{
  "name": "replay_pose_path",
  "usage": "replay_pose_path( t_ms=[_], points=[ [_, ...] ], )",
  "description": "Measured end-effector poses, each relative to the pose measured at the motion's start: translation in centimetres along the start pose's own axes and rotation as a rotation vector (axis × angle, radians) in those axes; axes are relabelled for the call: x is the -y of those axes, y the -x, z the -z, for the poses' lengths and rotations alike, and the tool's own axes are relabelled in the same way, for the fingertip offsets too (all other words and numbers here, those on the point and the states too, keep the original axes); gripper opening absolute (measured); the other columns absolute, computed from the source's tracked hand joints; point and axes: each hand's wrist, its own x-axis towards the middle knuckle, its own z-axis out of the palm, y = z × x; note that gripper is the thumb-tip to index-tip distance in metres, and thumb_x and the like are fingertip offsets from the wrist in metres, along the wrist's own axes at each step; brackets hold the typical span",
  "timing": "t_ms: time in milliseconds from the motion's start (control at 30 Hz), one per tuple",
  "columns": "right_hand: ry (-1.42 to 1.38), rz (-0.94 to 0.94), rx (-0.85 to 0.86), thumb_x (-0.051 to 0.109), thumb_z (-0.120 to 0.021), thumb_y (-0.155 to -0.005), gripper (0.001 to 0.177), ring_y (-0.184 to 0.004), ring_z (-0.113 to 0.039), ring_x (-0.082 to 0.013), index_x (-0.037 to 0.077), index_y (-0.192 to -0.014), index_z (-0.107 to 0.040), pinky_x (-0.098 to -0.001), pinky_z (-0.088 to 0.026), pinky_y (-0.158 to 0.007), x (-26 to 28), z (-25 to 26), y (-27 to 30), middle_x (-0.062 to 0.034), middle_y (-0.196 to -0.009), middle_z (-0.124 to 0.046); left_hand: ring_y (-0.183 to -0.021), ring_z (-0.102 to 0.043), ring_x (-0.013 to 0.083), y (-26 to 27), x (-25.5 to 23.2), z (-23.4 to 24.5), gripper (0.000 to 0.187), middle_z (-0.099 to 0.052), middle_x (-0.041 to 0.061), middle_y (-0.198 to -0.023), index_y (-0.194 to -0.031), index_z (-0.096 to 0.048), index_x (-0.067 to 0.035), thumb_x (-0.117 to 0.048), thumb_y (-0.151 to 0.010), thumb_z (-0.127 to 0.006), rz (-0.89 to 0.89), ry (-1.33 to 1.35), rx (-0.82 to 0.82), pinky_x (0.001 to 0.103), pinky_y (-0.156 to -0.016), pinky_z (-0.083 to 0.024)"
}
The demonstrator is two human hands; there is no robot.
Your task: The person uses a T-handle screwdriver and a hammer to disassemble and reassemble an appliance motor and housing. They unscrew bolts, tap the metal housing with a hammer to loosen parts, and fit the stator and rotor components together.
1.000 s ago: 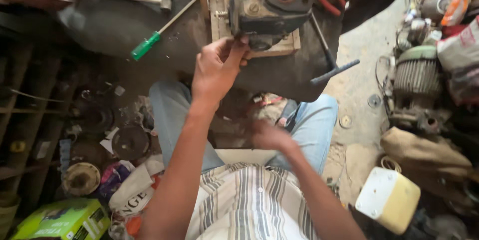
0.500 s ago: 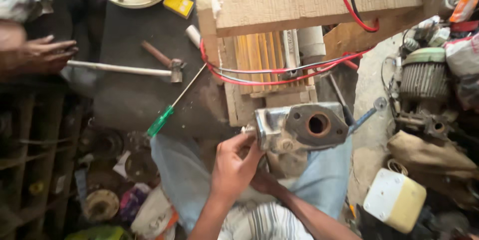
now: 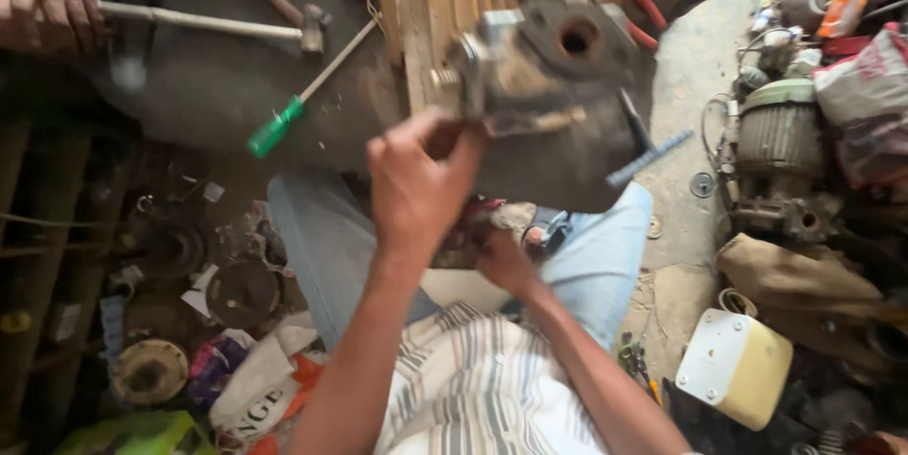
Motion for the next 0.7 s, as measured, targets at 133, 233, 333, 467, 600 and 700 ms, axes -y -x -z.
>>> replay_pose_path(
  t_ms=[133, 233, 333, 467, 600, 700],
  points=[
    [-0.038, 0.134, -0.359, 0.009, -0.063, -0.101, 0.010, -0.074, -0.068, -0.0092, 0.001, -0.096, -0.068, -0.0263, -0.052, -0.063, 11.7, 7.0, 0.6, -0.0060, -0.083, -0.068, -0.070, -0.080, 0.0176, 0.7, -0.7, 0.0, 0.027, -0.077, 0.011, -0.076, -0.087, -0.074, -0.001, -0.027, -0.089, -0.078, -0.046, -0.060, -0.043, 0.033, -0.063, -0.058],
    [0.089, 0.185, -0.633, 0.014, -0.063, -0.105, 0.017, -0.067, -0.062, -0.0099, -0.001, -0.097, -0.067, -0.0262, -0.047, -0.060, 18.5, 10.3, 0.5, -0.0060, -0.077, -0.066, -0.069, -0.075, 0.0296, 1.2, 0.1, 0.0, 0.034, -0.075, 0.014, -0.073, -0.080, -0.075, -0.002, -0.033, -0.090, -0.083, -0.205, -0.350, -0.058, 0.039, -0.063, -0.057],
    [0.094, 0.129, -0.714, 0.021, -0.064, -0.105, 0.023, -0.065, -0.065, -0.0126, -0.001, -0.099, -0.070, -0.0294, -0.050, -0.060, 22.7, 12.2, -1.4, -0.0066, -0.074, -0.069, -0.068, -0.076, 0.0283, 1.5, 1.5, -0.4, 0.031, -0.074, 0.012, -0.073, -0.080, -0.076, -0.004, -0.034, -0.088, -0.082, -0.286, -0.321, -0.085, 0.039, -0.067, -0.060],
    [0.266, 0.113, -0.695, 0.029, -0.063, -0.103, 0.030, -0.068, -0.072, -0.0177, 0.001, -0.102, -0.075, -0.0348, -0.054, -0.066, 24.5, 13.4, -2.9, -0.0101, -0.081, -0.077, -0.065, -0.068, 0.0331, 2.2, 3.2, -2.2, 0.022, -0.072, 0.014, -0.072, -0.084, -0.077, -0.007, -0.028, -0.089, -0.077, -0.854, -0.841, -0.509, 0.045, -0.061, -0.050],
    [0.241, 0.015, -0.662, 0.031, -0.063, -0.102, 0.032, -0.070, -0.075, -0.0186, 0.002, -0.096, -0.074, -0.0356, -0.056, -0.068, 24.4, 13.2, -3.6, -0.0089, -0.080, -0.077, -0.064, -0.072, 0.0174, 2.1, 3.6, -2.5, 0.038, -0.075, 0.008, -0.068, -0.079, -0.075, -0.006, -0.038, -0.098, -0.073, 0.069, -0.072, -0.051, 0.034, -0.065, -0.053],
    [0.372, 0.028, -0.730, 0.030, -0.065, -0.102, 0.032, -0.069, -0.073, -0.0238, 0.001, -0.092, -0.075, -0.0381, -0.054, -0.069, 24.4, 12.9, -3.9, -0.0117, -0.078, -0.075, -0.063, -0.068, 0.0195, 2.3, 4.0, -3.1, 0.043, -0.074, 0.013, -0.072, -0.085, -0.074, -0.001, -0.039, -0.103, -0.065, 0.171, 0.089, 0.010, 0.034, -0.059, -0.050]
  ],
)
